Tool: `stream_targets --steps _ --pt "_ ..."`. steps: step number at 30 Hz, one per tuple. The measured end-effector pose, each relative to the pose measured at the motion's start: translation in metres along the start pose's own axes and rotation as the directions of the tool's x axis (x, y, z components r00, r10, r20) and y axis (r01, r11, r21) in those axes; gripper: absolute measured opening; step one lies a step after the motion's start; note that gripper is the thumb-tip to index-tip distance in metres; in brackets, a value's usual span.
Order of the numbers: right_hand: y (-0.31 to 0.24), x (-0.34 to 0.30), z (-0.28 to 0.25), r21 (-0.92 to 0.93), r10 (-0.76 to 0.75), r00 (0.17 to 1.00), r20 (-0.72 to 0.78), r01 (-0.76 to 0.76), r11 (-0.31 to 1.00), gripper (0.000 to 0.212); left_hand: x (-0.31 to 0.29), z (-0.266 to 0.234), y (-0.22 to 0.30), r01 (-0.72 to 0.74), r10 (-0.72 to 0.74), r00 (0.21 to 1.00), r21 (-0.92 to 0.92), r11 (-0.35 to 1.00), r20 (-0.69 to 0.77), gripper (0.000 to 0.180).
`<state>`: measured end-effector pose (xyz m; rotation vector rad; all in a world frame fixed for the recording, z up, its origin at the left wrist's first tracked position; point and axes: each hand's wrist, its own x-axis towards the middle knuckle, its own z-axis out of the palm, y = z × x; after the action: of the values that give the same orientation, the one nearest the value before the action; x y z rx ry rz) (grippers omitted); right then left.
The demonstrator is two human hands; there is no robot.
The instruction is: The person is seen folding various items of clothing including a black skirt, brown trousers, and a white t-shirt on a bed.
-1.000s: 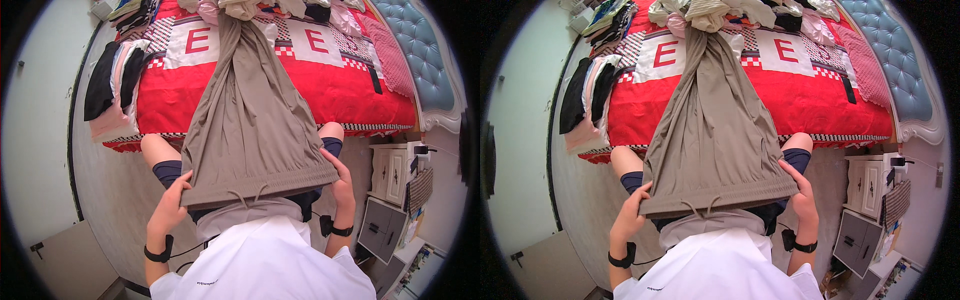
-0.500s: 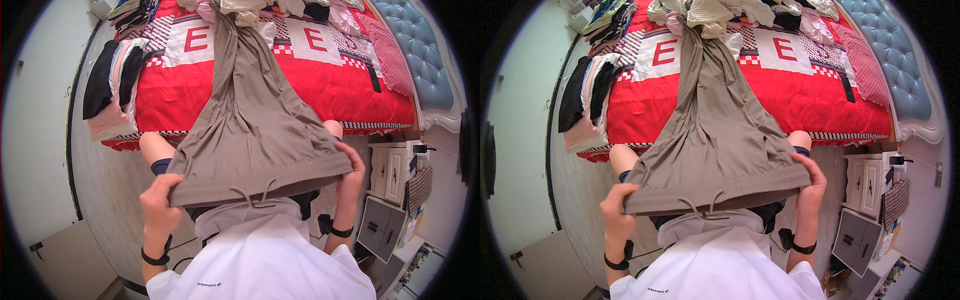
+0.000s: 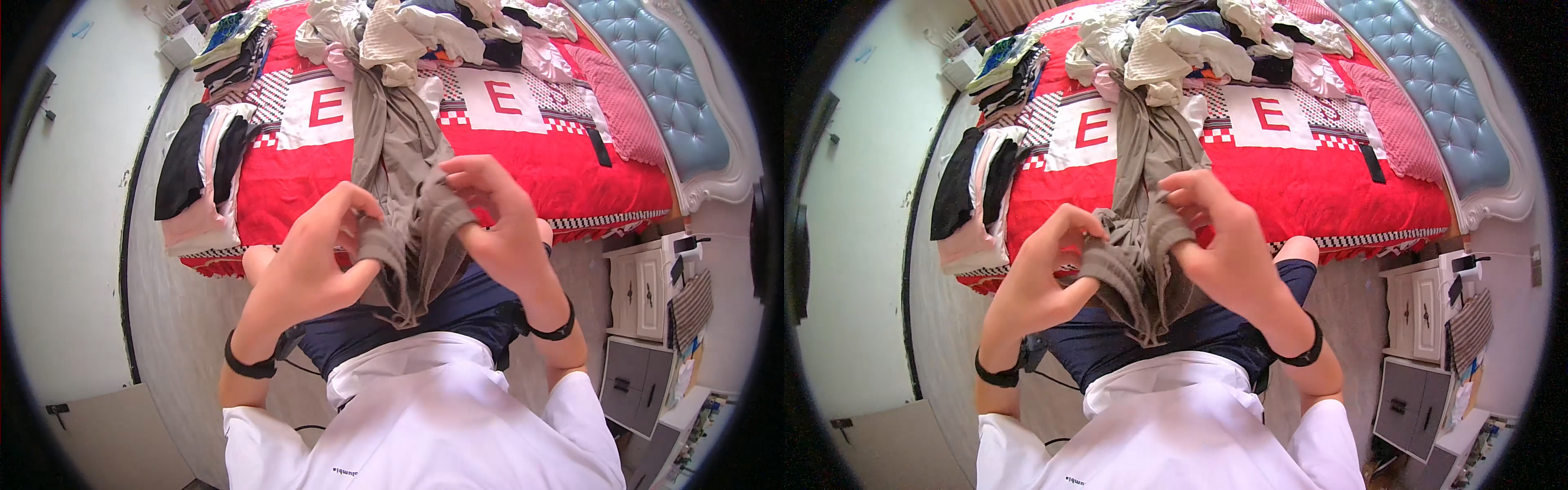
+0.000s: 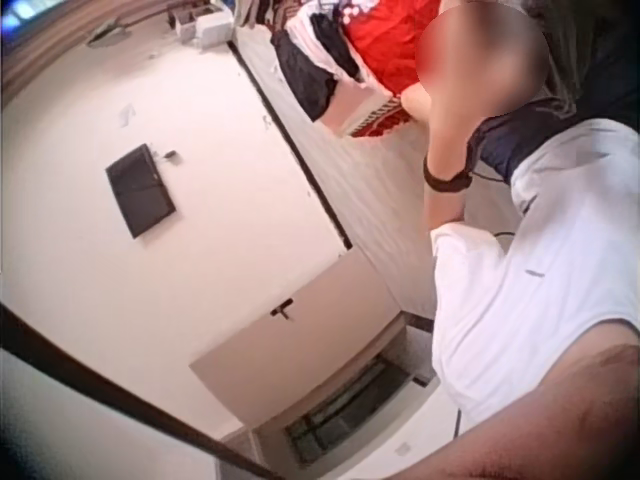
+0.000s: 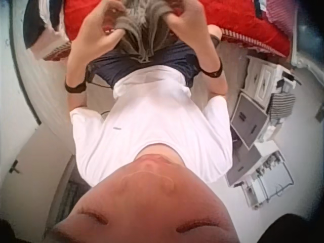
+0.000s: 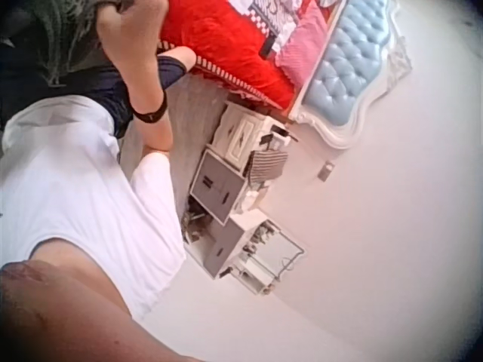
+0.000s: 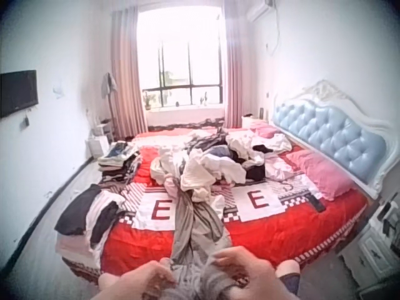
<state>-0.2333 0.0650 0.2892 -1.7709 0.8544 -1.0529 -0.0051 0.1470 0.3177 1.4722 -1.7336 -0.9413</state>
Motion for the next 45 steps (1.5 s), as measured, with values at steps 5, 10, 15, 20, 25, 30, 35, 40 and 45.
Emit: stream_targets --steps 5,10,15,20,25,30,35,40,45 --pt "0.001 -0.002 0.02 0.093 0.006 0.999 0.047 -0.011 0.996 0.026 0.015 0.005 -0.012 -0.056 0.099 0.986 -0.295 0.954 0.132 0.049" --pt "0.011 -0.006 0.022 0.169 -0.033 0.999 0.011 0.031 0.985 0.029 0.014 0.009 -0.023 -0.003 0.096 0.984 -0.53 0.848 0.147 0.049" --pt "0.012 -0.009 0.025 0.156 -0.026 1.0 -0.006 0.026 0.987 0.032 0.017 0.014 -0.031 -0.156 0.154 0.986 -0.027 0.987 -0.068 0.035" --pt "0.009 -0.01 0.036 0.054 -0.024 0.999 -0.024 0.025 0.998 0.026 0.027 0.016 -0.044 -0.519 0.559 0.829 0.346 0.782 -0.022 0.033" --pt "0.028 -0.012 0.038 0.481 0.046 0.999 0.003 -0.042 0.876 0.019 0.026 0.032 -0.057 -0.348 0.346 0.936 -0.312 0.884 -0.066 0.028" --pt "0.041 -0.021 0.018 0.41 -0.023 0.999 0.033 0.007 0.912 0.016 0.018 0.033 -0.072 -0.358 0.297 0.932 -0.397 0.845 -0.208 0.031" --pt "0.073 -0.048 0.002 0.156 0.107 0.991 0.079 -0.118 0.981 0.009 0.01 0.015 -0.087 -0.443 0.3 0.87 -0.351 0.825 -0.392 0.032" --pt "0.081 -0.06 0.018 0.137 -0.011 0.998 0.063 0.002 0.991 0.017 0.002 0.01 -0.086 -0.418 0.254 0.847 -0.291 0.861 -0.466 0.03" --pt "0.074 -0.06 0.031 -0.056 -0.178 0.977 0.12 0.186 0.981 0.027 -0.002 0.011 -0.083 -0.44 0.274 0.834 -0.278 0.854 -0.479 0.029"
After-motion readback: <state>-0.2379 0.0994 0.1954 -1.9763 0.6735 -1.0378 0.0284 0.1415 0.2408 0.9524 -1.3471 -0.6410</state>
